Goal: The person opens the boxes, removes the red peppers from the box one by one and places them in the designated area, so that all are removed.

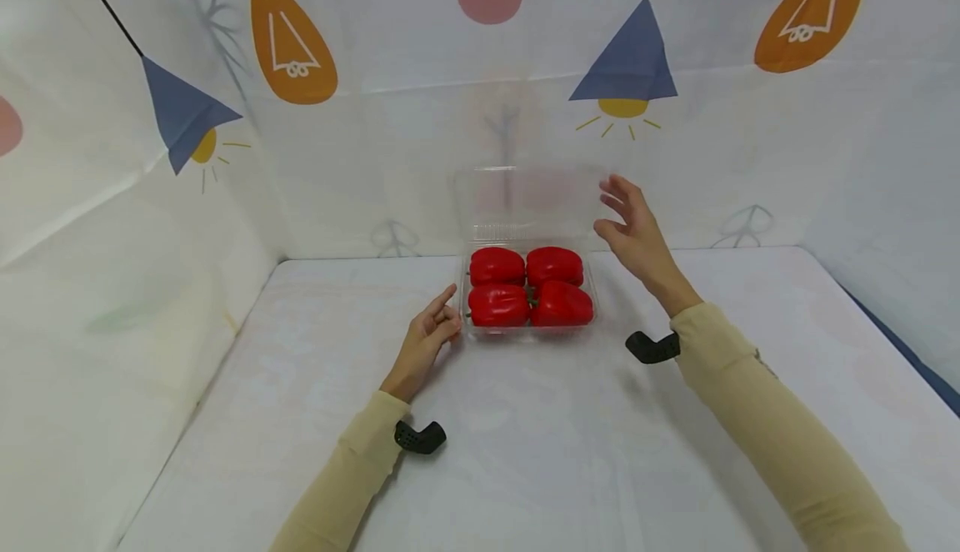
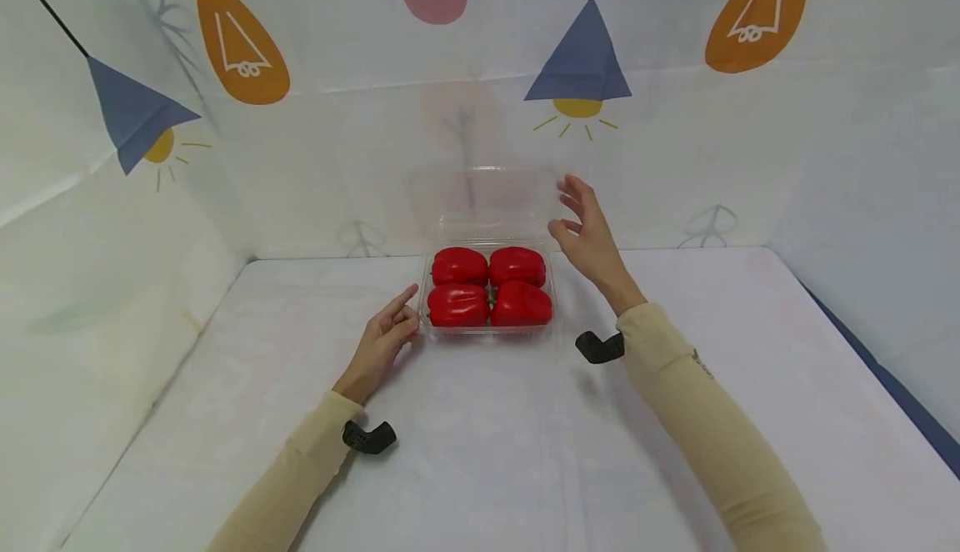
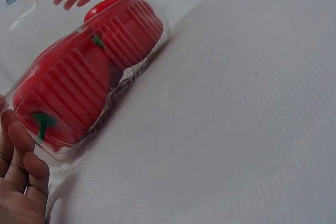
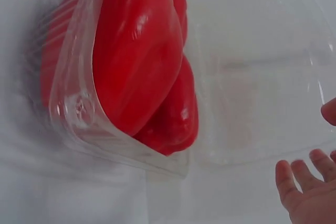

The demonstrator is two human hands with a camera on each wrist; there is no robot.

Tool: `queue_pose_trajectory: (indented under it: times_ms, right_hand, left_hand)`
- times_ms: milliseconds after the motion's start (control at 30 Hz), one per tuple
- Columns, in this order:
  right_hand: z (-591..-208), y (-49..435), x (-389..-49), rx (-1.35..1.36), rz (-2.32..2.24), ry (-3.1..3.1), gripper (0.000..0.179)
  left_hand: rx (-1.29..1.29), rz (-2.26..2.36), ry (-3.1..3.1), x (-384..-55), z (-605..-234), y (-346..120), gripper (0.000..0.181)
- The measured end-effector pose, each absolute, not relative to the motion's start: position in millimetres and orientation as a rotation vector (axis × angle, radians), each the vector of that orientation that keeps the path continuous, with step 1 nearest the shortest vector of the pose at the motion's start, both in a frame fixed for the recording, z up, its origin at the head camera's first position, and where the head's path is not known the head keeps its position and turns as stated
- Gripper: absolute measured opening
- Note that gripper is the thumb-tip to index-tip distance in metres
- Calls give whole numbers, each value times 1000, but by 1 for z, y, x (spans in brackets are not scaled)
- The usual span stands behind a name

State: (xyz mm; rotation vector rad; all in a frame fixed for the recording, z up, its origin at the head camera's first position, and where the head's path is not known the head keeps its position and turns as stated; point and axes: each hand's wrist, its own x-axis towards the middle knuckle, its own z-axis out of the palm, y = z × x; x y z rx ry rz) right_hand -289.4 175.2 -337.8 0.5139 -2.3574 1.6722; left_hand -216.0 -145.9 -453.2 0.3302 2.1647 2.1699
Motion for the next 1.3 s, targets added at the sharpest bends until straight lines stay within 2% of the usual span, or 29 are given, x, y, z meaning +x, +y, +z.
queue_pose_trajectory:
  times_ms: [467, 667, 1300]
  right_hand:
    - [-331, 173, -289, 483, 1730, -2472, 72]
    - [-347, 176, -304, 484, 1692, -2481, 73]
    - [-358, 178, -308, 429, 1648, -2531, 65]
  left_hand:
    - [315, 2230, 2075, -217, -456, -146, 54]
    - [334, 2237, 2061, -217, -455, -146, 56]
    - [360, 2263, 2009, -216, -455, -146, 60]
